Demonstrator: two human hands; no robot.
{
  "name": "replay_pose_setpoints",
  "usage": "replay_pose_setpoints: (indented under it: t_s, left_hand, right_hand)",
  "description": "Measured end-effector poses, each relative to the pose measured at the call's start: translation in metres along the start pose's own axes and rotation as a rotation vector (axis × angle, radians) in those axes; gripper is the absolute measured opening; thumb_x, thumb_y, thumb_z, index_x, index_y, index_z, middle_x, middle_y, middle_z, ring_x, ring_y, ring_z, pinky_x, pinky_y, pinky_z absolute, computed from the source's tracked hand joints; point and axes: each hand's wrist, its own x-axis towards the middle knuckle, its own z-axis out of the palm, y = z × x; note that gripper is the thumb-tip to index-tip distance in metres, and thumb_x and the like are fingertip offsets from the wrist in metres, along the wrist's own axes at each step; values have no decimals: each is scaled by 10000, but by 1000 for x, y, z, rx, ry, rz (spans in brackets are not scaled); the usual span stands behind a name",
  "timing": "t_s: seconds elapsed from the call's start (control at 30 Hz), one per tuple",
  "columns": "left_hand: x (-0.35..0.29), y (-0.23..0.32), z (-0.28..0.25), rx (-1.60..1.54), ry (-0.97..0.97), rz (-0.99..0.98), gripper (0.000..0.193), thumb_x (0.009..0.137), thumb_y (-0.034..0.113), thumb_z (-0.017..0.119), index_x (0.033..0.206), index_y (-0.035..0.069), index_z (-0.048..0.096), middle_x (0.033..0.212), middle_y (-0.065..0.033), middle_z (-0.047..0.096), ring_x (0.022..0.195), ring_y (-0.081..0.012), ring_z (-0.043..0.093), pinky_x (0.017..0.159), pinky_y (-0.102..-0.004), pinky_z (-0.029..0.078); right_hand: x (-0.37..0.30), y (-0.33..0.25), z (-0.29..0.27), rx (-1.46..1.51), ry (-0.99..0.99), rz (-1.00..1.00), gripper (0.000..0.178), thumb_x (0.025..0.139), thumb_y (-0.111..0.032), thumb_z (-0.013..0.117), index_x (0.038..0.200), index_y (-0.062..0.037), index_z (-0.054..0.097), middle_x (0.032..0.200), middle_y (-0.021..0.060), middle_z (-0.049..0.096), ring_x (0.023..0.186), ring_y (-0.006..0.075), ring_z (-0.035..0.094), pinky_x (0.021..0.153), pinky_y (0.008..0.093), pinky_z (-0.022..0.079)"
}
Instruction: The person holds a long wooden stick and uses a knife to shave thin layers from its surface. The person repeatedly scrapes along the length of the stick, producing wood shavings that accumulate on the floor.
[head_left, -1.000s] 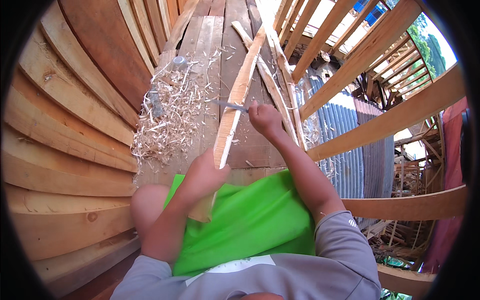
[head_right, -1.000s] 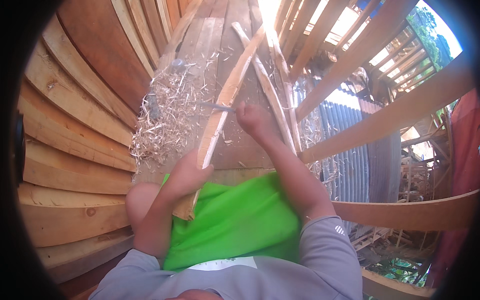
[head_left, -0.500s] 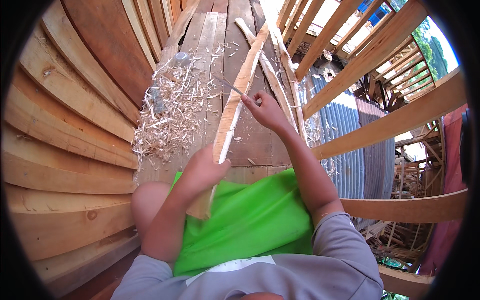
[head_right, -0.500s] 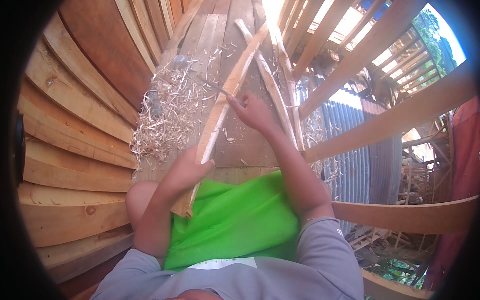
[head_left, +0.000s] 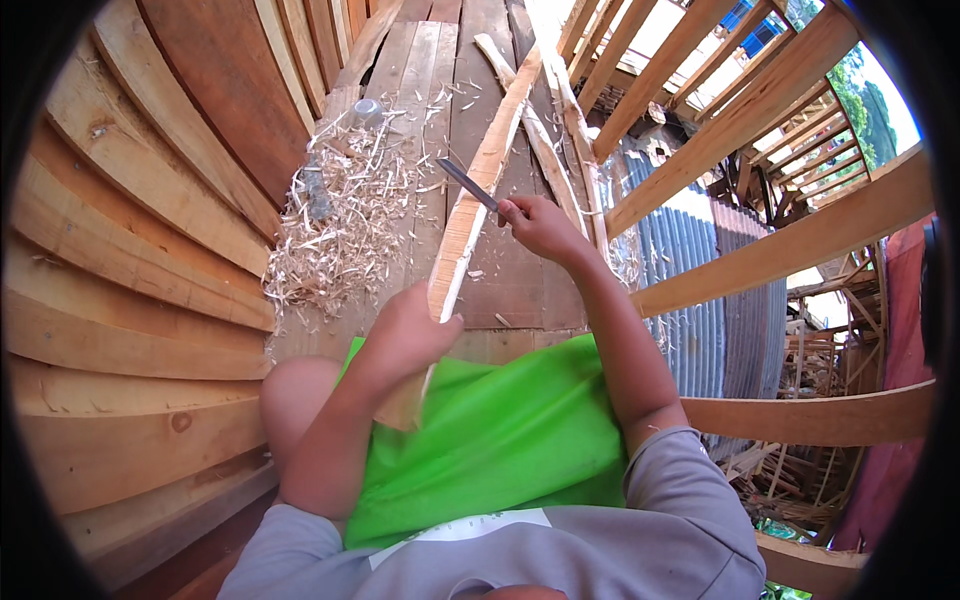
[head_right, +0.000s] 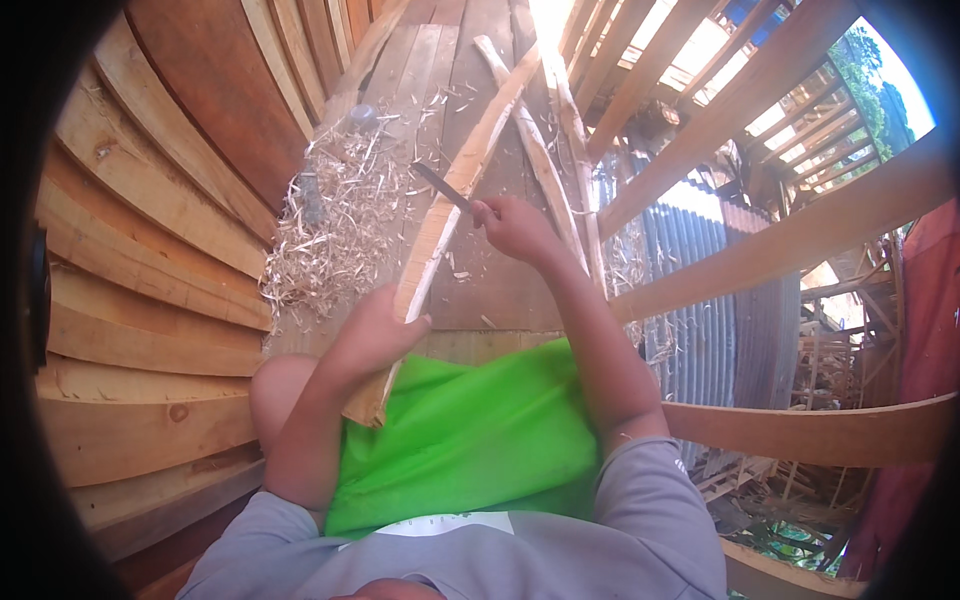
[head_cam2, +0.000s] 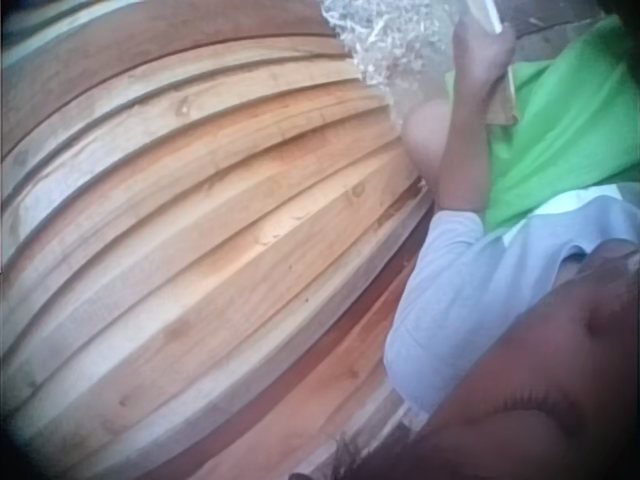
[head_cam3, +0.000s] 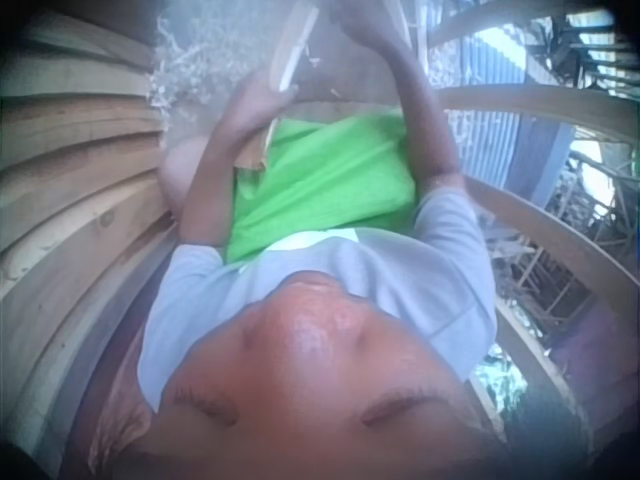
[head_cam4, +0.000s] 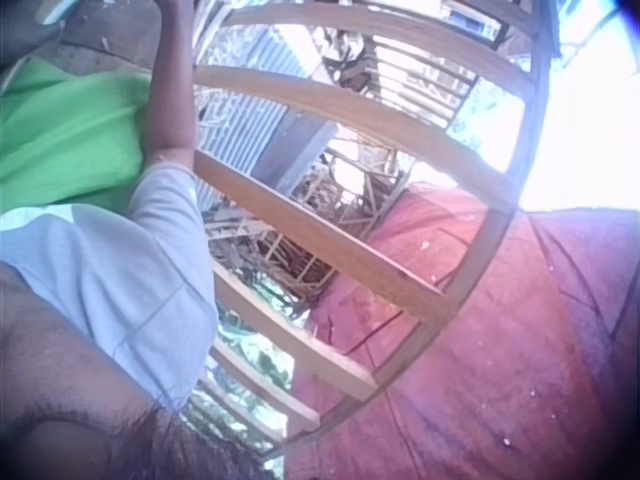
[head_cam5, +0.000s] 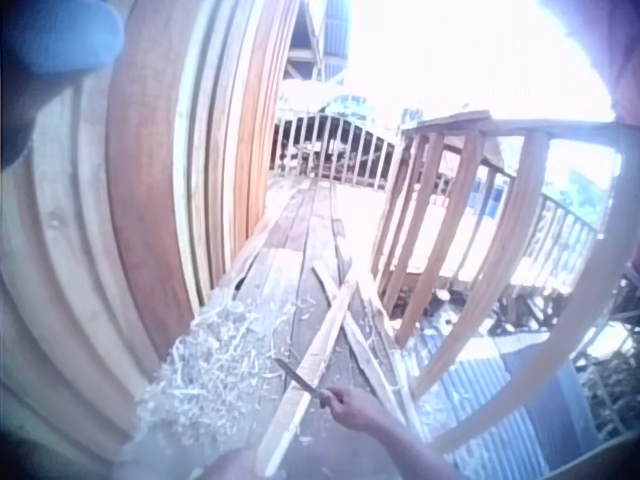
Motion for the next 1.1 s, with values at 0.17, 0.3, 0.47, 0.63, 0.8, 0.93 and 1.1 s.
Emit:
replay_pose_setpoints:
  t_s: [0.17, 0.3, 0.47, 0.63, 0.8, 0.93, 1.1]
  left_hand:
    - [10, -12, 3, -271, -112, 64, 347, 838, 210, 654, 1071, -28, 557, 856, -119, 644, 714, -245, 659, 636, -384, 534]
    - [12, 1, -16, -838, -396, -212, 407, 862, 233, 660, 1167, 33, 481, 758, -54, 567, 648, -149, 629, 512, -274, 514]
    - [21, -10, -11, -959, -456, -236, 323, 917, 311, 579, 1082, 45, 502, 724, -72, 586, 566, -169, 612, 503, -292, 515]
    - [22, -8, -8, -903, -426, -265, 414, 989, 440, 426, 1040, 39, 509, 699, -94, 606, 557, -212, 631, 504, -327, 534]
    - [20, -3, -15, -888, -472, -332, 483, 995, 495, 384, 1059, 40, 534, 774, -110, 623, 601, -218, 635, 530, -339, 539]
    - [27, -14, -11, -831, -512, -343, 522, 1002, 522, 324, 1083, 47, 527, 787, -113, 628, 665, -233, 652, 587, -391, 556]
    - [46, -32, -4, -900, -540, -375, 546, 1005, 542, 268, 1093, 67, 523, 803, -103, 617, 653, -237, 634, 607, -384, 546]
  right_hand:
    - [0, -13, -3, -183, -10, 190, 540, 957, -507, 412, 857, -63, 703, 768, 143, 668, 774, 330, 650, 751, 406, 484]
    - [1, -10, -5, -140, 90, 91, 569, 955, -550, 462, 755, -58, 667, 548, 36, 502, 524, 163, 498, 534, 350, 389]
    - [2, 3, -17, 230, -149, -8, 470, 961, -456, 524, 818, -30, 659, 570, 1, 497, 551, 103, 461, 529, 308, 363]
    - [-9, 5, -12, 170, -70, -193, 430, 949, -435, 563, 932, -20, 675, 628, -20, 518, 598, 78, 444, 537, 276, 354]
    - [-18, 5, -12, 120, -143, -340, 367, 922, -374, 642, 1007, -20, 695, 659, -21, 542, 623, 67, 436, 542, 270, 362]
    - [-15, 16, -6, 114, -197, -210, 328, 913, -331, 664, 1019, -23, 702, 655, -3, 548, 627, 68, 441, 548, 279, 373]
    - [-11, 24, 6, 54, -131, -87, 388, 960, -388, 574, 1018, -26, 699, 635, -14, 510, 618, 81, 437, 554, 289, 379]
